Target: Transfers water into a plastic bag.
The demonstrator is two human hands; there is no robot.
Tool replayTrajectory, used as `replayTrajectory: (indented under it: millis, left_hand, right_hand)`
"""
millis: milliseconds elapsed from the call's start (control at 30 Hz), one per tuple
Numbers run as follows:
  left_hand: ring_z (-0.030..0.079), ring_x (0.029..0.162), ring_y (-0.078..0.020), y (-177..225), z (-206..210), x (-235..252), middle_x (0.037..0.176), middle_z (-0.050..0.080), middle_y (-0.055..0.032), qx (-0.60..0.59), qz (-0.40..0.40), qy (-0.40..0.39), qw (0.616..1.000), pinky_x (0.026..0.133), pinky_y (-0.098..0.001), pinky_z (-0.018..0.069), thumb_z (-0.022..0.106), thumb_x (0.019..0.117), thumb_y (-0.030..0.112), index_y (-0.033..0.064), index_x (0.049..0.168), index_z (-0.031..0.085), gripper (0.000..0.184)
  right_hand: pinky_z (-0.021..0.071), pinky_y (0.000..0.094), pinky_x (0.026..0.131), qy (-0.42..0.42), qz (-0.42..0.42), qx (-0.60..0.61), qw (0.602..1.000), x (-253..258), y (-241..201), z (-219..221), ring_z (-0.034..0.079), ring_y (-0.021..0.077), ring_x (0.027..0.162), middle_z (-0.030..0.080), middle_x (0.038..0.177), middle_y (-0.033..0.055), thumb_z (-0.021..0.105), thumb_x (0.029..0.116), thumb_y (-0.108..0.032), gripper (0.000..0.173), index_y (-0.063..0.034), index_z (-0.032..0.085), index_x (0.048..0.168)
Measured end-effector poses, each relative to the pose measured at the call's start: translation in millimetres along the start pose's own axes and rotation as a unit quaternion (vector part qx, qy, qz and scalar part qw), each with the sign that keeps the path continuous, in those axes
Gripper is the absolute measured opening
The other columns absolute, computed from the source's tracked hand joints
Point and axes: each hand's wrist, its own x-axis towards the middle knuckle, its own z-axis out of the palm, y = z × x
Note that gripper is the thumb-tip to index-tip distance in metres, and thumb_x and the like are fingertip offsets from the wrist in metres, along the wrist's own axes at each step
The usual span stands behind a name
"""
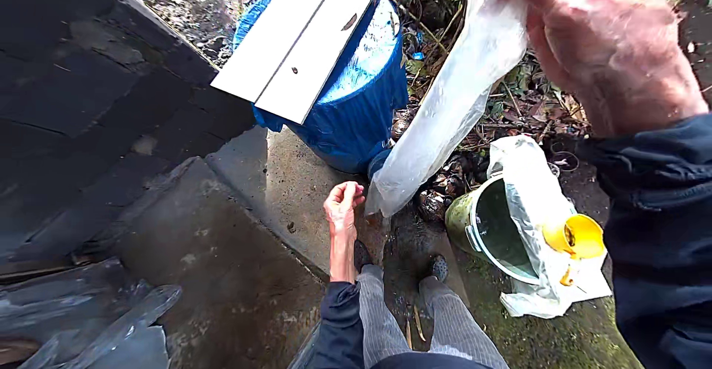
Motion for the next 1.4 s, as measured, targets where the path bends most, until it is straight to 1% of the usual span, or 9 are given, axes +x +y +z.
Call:
replayTrajectory:
  millis: [133, 333, 400, 467, 567, 767, 900, 1067, 1400]
  left_hand:
    - [0.073, 0.082, -0.0255, 107.4, 19.4, -8.1, 0.090, 0.072, -0.0136, -0.043, 0.129, -0.020, 0.990, 0.079, -0.0426, 0.0629, 0.055, 0.1058, 0.018, -0.0018, 0.100, 0.067, 0.024]
    - [0.073, 0.091, -0.0310, 130.9, 77.3, 12.7, 0.109, 0.072, -0.0176, 0.032, -0.100, -0.242, 0.965, 0.078, -0.0505, 0.0632, 0.023, 0.0963, 0.080, 0.0016, 0.129, 0.064, 0.094]
    - [0.072, 0.085, -0.0260, 112.1, 98.7, 19.7, 0.099, 0.073, -0.0145, 0.038, -0.158, -0.260, 0.952, 0.074, -0.0447, 0.0626, 0.045, 0.0968, 0.073, 0.0036, 0.121, 0.066, 0.076]
    - [0.070, 0.079, -0.0197, 87.2, 111.5, 22.4, 0.091, 0.073, -0.0119, 0.007, -0.171, -0.260, 0.950, 0.071, -0.0367, 0.0595, 0.067, 0.0987, 0.034, 0.0021, 0.111, 0.070, 0.035]
    - [0.069, 0.080, -0.0189, 66.8, 120.5, 18.1, 0.095, 0.072, -0.0137, 0.018, -0.138, -0.281, 0.949, 0.074, -0.0358, 0.0589, 0.062, 0.0970, 0.004, -0.0017, 0.114, 0.070, 0.020]
    - [0.069, 0.087, -0.0180, 52.1, 127.6, -9.2, 0.101, 0.072, -0.0129, 0.103, -0.052, -0.362, 0.925, 0.079, -0.0354, 0.0587, 0.055, 0.0932, -0.002, -0.0023, 0.118, 0.069, 0.028]
    - [0.070, 0.092, -0.0191, 38.3, 142.7, -31.2, 0.105, 0.073, -0.0134, 0.148, -0.002, -0.416, 0.897, 0.082, -0.0368, 0.0592, 0.055, 0.0858, -0.002, -0.0034, 0.120, 0.067, 0.037]
    - [0.070, 0.091, -0.0191, 19.0, 137.1, -44.4, 0.108, 0.072, -0.0137, 0.173, 0.007, -0.374, 0.911, 0.081, -0.0377, 0.0604, 0.049, 0.0892, 0.000, -0.0029, 0.124, 0.067, 0.039]
    - [0.074, 0.065, -0.0260, 2.9, 97.3, -40.7, 0.083, 0.072, -0.0157, 0.180, -0.046, -0.079, 0.979, 0.057, -0.0413, 0.0648, 0.047, 0.1055, 0.006, -0.0032, 0.132, 0.044, 0.028]
  right_hand:
    - [0.0588, 0.0267, 0.080, -0.130, -0.033, -0.058, 0.989, -45.9, -9.5, 10.5, 0.066, 0.0092, 0.090, 0.067, 0.105, 0.0027, 0.054, 0.1015, -0.006, 0.024, -0.0057, 0.061, 0.125]
    - [0.0554, 0.0359, 0.098, -0.202, -0.001, -0.046, 0.978, -122.8, 70.3, 50.4, 0.064, 0.0124, 0.110, 0.069, 0.116, -0.0015, 0.064, 0.1016, -0.021, 0.020, -0.0146, 0.072, 0.119]
    - [0.0516, 0.0361, 0.103, -0.227, 0.006, -0.024, 0.974, -146.8, 87.3, 61.4, 0.063, 0.0129, 0.114, 0.071, 0.116, -0.0008, 0.061, 0.1039, -0.023, 0.021, -0.0139, 0.074, 0.118]
    - [0.0498, 0.0346, 0.105, -0.236, 0.011, -0.009, 0.972, -167.9, 97.5, 67.0, 0.062, 0.0130, 0.115, 0.070, 0.116, 0.0006, 0.059, 0.1048, -0.023, 0.022, -0.0129, 0.074, 0.118]
    - [0.0515, 0.0338, 0.105, -0.218, 0.044, 0.038, 0.974, -190.7, 106.0, 56.7, 0.063, 0.0128, 0.115, 0.070, 0.118, 0.0025, 0.060, 0.1047, -0.020, 0.022, -0.0099, 0.073, 0.119]
    - [0.0590, 0.0366, 0.085, -0.014, 0.234, -0.069, 0.970, -172.5, 106.6, -7.9, 0.069, 0.0121, 0.097, 0.073, 0.112, -0.0019, 0.057, 0.1056, -0.033, 0.026, -0.0220, 0.072, 0.124]
    - [0.0566, 0.0587, 0.079, -0.093, 0.291, -0.195, 0.932, -156.1, 152.6, 0.6, 0.070, 0.0289, 0.087, 0.072, 0.099, 0.0107, 0.066, 0.0933, -0.060, 0.058, -0.0129, 0.067, 0.127]
    - [0.0577, 0.0487, 0.081, -0.106, 0.313, -0.121, 0.936, -184.5, 201.3, 11.5, 0.069, 0.0219, 0.083, 0.072, 0.091, 0.0089, 0.072, 0.0957, -0.027, 0.020, -0.0086, 0.073, 0.103]
    - [0.0627, 0.0385, 0.078, 0.169, 0.342, 0.192, 0.904, -252.0, 165.7, -11.7, 0.072, 0.0221, 0.078, 0.070, 0.088, 0.0114, 0.054, 0.1064, -0.013, 0.016, -0.0009, 0.057, 0.116]
